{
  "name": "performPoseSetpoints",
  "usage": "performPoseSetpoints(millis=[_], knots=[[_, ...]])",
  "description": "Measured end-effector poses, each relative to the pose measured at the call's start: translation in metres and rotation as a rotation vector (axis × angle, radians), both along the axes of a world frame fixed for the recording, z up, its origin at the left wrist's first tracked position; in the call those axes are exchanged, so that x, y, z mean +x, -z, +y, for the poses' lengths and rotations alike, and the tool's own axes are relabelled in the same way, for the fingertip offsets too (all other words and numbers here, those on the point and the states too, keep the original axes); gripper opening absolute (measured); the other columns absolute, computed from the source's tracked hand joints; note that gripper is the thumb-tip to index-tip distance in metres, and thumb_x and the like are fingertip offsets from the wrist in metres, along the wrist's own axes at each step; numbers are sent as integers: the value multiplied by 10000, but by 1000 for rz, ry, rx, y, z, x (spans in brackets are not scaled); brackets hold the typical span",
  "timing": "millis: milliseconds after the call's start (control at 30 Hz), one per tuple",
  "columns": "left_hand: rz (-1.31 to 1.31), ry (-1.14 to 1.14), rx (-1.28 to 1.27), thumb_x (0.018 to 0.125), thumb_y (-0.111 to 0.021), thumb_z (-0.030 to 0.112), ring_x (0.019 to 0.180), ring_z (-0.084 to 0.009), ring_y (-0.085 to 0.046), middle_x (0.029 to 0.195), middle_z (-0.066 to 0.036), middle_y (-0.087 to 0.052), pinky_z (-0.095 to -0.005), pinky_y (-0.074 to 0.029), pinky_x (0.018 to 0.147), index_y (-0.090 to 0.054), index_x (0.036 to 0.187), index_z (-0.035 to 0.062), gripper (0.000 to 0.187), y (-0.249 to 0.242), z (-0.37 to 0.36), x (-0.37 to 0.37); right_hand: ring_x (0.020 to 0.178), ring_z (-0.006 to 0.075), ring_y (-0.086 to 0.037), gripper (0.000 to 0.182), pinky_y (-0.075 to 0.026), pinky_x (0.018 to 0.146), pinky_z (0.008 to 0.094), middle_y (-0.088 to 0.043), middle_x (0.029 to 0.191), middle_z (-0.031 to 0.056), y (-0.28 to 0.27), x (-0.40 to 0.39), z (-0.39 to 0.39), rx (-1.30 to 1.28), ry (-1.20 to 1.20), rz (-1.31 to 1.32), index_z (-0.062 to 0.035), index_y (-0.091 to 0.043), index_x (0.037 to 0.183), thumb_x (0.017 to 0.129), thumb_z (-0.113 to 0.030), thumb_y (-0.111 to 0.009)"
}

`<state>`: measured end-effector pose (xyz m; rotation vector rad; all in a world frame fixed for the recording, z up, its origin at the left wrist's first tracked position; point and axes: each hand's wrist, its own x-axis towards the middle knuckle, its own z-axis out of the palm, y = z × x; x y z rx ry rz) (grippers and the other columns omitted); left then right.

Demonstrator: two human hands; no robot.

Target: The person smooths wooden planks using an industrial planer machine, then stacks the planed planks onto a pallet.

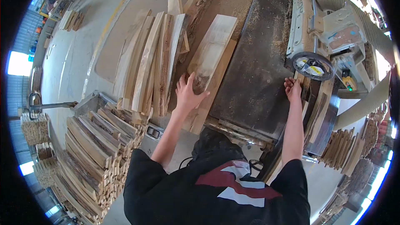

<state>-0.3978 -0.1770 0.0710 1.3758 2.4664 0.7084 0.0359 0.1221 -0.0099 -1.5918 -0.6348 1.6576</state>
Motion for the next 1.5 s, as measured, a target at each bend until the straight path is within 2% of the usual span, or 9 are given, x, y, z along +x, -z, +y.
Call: performPoseSetpoints(millis=[400, 500, 600, 933, 1067, 1167, 1267, 1333, 1500], knots=[[-237, -9, -317, 681, -863, 395, 1338, -487, -431, 1416, -322, -458, -586, -341, 1093, -442, 1516, 173, 961, -63, 1, 12, 953, 203, -678, 400, -545, 772, 305, -681, 1081, 112, -9, -17, -126, 210, 6, 130, -19, -572, 1263, 1056, -359, -528], [-1183, -7, 173, 819, -761, 330, 981, -264, -706, 1278, -149, -643, -324, -535, 912, -523, 1430, 42, 716, -72, -19, 31, 959, 201, -680, 376, -546, 790, 318, -684, 1090, 110, -13, -16, -155, 212, 58, 221, -28, -591, 1230, 1049, -354, -544], [-2027, -89, 202, 878, -687, 309, 1034, -290, -696, 1313, -173, -623, -372, -545, 947, -559, 1387, 49, 585, -35, -59, 38, 962, 197, -680, 343, -545, 791, 323, -683, 1104, 106, -14, -15, -186, 240, 91, 325, -50, -602, 1205, 1044, -349, -555], [-2520, 162, 23, 980, -475, 531, 1332, -371, -513, 1479, -190, -499, -551, -436, 1080, -427, 1487, 55, 697, -37, -103, 204, 1102, 222, -644, 639, -524, 920, 416, -650, 1247, 84, -57, -15, -358, -17, -343, 570, -71, -510, 1386, 1054, -587, -332], [-2022, -72, -247, 1025, -444, 464, 1327, -325, -522, 1471, -157, -515, -492, -443, 1082, -424, 1481, 53, 615, 16, -115, 213, 1160, 219, -624, 649, -517, 957, 402, -597, 1350, 111, -80, 6, -399, -66, -231, 629, -12, -419, 1466, 1051, -510, -441], [-1274, 96, -235, 1034, -480, 449, 1245, -271, -573, 1329, -107, -604, -442, -450, 1070, -489, 1423, 77, 539, 57, -111, 236, 1155, 258, -614, 476, -473, 1006, 367, -584, 1332, 176, -90, 9, -413, 253, -312, -234, 23, -554, 1319, 938, -227, -692], [-1953, -249, -488, 1046, -481, 363, 1262, -234, -544, 1383, -129, -547, -382, -430, 1067, -474, 1431, 68, 485, 34, -115, 264, 1211, 293, -584, 446, -478, 995, 360, -531, 1385, 215, -145, 20, -418, 358, -395, 19, -5, -590, 1293, 943, -263, -691], [-1027, 970, -70, 1030, -535, 321, 1213, -217, -568, 1325, -90, -555, -358, -480, 1010, -475, 1414, 98, 448, -18, -147, 270, 1273, 301, -532, 422, -482, 988, 368, -460, 1462, 200, -144, 23, -418, 673, -491, -66, -58, -628, 1277, 943, -306, -695], [-1467, 504, -125, 1024, -562, 333, 1182, -204, -566, 1344, -68, -531, -371, -507, 968, -399, 1471, 118, 523, -10, -163, 278, 1236, 292, -547, 461, -487, 976, 377, -437, 1461, 207, -169, 16, -437, 640, -415, -107, -40, -596, 1331, 946, -275, -694]])
